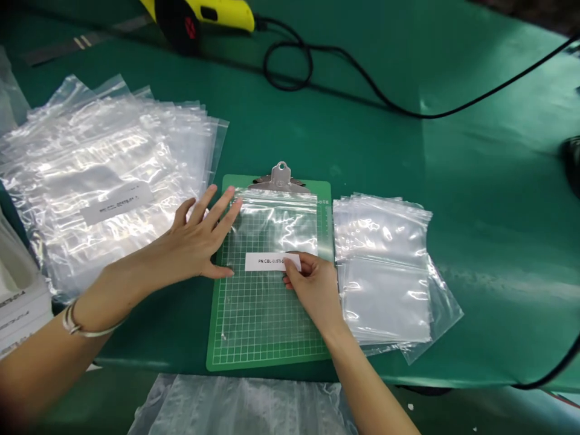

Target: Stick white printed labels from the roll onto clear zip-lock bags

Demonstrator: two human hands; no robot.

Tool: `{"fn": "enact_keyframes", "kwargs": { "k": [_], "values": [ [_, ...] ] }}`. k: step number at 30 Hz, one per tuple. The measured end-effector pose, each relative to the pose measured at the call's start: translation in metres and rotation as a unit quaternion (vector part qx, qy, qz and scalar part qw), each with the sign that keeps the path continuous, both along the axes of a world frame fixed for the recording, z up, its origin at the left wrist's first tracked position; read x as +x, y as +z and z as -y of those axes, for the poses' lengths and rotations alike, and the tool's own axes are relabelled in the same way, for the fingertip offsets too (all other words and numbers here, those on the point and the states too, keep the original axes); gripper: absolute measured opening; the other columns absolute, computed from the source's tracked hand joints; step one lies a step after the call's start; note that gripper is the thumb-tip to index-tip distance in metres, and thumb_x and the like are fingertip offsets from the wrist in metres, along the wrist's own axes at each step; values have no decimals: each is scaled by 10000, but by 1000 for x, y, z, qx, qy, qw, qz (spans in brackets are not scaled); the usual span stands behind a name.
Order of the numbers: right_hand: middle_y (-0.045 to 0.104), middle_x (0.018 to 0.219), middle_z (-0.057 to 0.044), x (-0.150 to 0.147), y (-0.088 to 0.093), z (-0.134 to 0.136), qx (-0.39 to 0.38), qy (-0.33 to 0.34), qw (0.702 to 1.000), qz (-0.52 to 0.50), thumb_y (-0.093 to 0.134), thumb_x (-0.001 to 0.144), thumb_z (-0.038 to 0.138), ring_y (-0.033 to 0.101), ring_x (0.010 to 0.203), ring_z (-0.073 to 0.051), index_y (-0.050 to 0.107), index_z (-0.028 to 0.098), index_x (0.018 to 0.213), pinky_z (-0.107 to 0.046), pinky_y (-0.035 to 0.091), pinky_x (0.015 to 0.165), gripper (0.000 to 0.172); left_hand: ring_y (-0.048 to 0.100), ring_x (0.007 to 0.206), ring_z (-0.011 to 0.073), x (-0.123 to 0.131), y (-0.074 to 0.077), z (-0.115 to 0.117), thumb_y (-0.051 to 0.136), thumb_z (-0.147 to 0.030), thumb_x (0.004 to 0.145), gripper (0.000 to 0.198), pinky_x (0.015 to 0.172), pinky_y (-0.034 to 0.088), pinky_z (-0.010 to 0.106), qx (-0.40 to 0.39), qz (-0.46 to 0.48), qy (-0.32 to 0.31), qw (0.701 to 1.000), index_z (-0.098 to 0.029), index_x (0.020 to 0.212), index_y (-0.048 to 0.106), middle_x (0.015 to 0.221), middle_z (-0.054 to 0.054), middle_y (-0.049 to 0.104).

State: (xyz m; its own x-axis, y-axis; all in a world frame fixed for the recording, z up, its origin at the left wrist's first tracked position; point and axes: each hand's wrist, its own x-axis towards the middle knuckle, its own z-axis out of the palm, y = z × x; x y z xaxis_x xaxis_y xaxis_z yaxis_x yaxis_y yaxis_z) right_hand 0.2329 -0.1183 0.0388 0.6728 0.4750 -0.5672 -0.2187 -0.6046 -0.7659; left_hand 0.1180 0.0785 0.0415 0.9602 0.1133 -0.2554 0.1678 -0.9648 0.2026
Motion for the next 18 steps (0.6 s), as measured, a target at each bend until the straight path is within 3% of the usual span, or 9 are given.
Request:
{"fn": "enact_keyframes", "kwargs": {
  "k": [3, 5, 7, 12, 15, 18],
  "values": [
    [708, 697, -47, -1, 2, -1, 0, 11, 1000, 13, 637, 743, 401, 649, 550, -172, 695, 154, 893, -293, 565, 516, 295, -79, 1359, 343, -13, 2, 24, 518, -538, 815, 963, 1074, 113, 558, 14, 66, -9, 998, -60, 1421, -58, 1495, 173, -11],
    [700, 671, -41, -2, 4, -3, 0, 19, 1000, 24, 624, 753, 393, 647, 544, -177, 696, 155, 878, -299, 563, 512, 279, 8, 1377, 277, -22, -6, 44, 310, -503, 915, 724, 1089, 135, 531, 9, 93, -59, 994, -78, 1430, 30, 1495, 127, 87],
    [686, 639, -36, -2, 6, -5, 1, 23, 999, 35, 610, 765, 385, 644, 540, -181, 697, 153, 857, -304, 563, 512, 264, 116, 1372, 235, -30, -18, 60, 184, -472, 943, 607, 1091, 190, 500, 7, 88, -103, 991, -100, 1422, 156, 1483, 85, 167],
    [676, 655, -38, 10, 12, -4, 14, 56, 998, -10, 595, 788, 373, 647, 546, -155, 693, 148, 862, -255, 553, 498, 256, 208, 1350, 239, -35, -31, 71, 254, -437, 944, 559, 1059, 280, 503, 31, 75, -93, 992, -123, 1405, 214, 1467, 66, 202],
    [698, 813, -81, 25, 25, -1, 15, 82, 989, -120, 607, 778, 430, 660, 543, -141, 683, 151, 866, -213, 540, 460, 303, 227, 1343, 255, -34, -28, 69, 276, -441, 940, 564, 1040, 305, 516, 37, 65, -98, 992, -132, 1407, 209, 1459, 75, 214],
    [692, 935, -111, 36, 40, 0, 16, 58, 966, -251, 667, 713, 478, 677, 539, -169, 627, 159, 914, -227, 547, 434, 379, 235, 1339, 267, -33, -26, 68, 274, -428, 941, 555, 1028, 319, 527, 37, 65, -98, 992, -155, 1414, 177, 1454, 83, 227]
  ]
}}
